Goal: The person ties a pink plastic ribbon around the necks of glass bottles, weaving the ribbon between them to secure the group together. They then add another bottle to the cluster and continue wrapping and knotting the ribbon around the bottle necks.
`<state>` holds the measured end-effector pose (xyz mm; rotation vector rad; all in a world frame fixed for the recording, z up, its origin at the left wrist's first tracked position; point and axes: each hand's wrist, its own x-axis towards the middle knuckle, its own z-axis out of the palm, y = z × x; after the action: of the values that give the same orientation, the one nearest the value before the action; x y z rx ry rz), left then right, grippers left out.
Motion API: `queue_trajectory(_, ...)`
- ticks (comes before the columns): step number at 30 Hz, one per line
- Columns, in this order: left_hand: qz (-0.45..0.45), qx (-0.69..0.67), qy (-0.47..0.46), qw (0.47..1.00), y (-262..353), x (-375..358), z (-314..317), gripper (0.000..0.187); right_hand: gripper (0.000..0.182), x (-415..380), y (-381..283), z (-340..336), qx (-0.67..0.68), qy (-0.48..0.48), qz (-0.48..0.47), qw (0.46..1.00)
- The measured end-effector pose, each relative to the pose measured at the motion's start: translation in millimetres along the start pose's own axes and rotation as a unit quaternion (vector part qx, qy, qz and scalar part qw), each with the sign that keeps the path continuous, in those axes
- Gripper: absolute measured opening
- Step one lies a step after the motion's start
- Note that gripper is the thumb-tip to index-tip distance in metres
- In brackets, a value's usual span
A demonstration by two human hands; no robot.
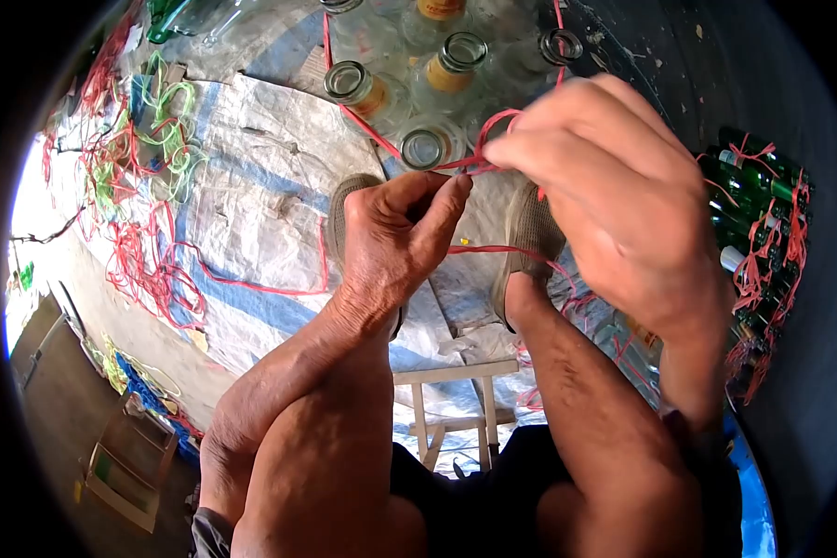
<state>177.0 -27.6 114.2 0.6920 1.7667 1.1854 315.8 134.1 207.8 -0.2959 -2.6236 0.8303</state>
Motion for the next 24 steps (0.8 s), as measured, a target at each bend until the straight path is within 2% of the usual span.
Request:
queue_trajectory(2,0.026,0.015,0.022,0.999,0.2,0.5,-0.3,0.024,0.029,10.7,5.4,9.1,-0.061,-0.06,0.002,0.996)
queue_trajectory(4,0.052,0.029,0.041,0.997,-1.2,1.3,-0.6,0.024,0.02,18.6,4.5,15.3,-0.101,-0.111,0.018,0.989)
queue_trajectory(9,0.014,0.046,0.049,0.998,2.4,0.1,-2.5,0.017,0.007,21.0,16.3,28.9,-0.102,-0.155,0.046,0.982)
queue_trajectory(13,0.012,0.074,0.055,0.996,0.8,2.3,-3.7,0.016,0.006,32.9,15.3,29.9,-0.125,-0.258,0.074,0.955)
queue_trajectory(24,0.002,0.001,0.037,0.999,-1.6,1.2,-4.2,0.017,0.011,26.3,33.3,40.4,-0.051,-0.195,0.074,0.977)
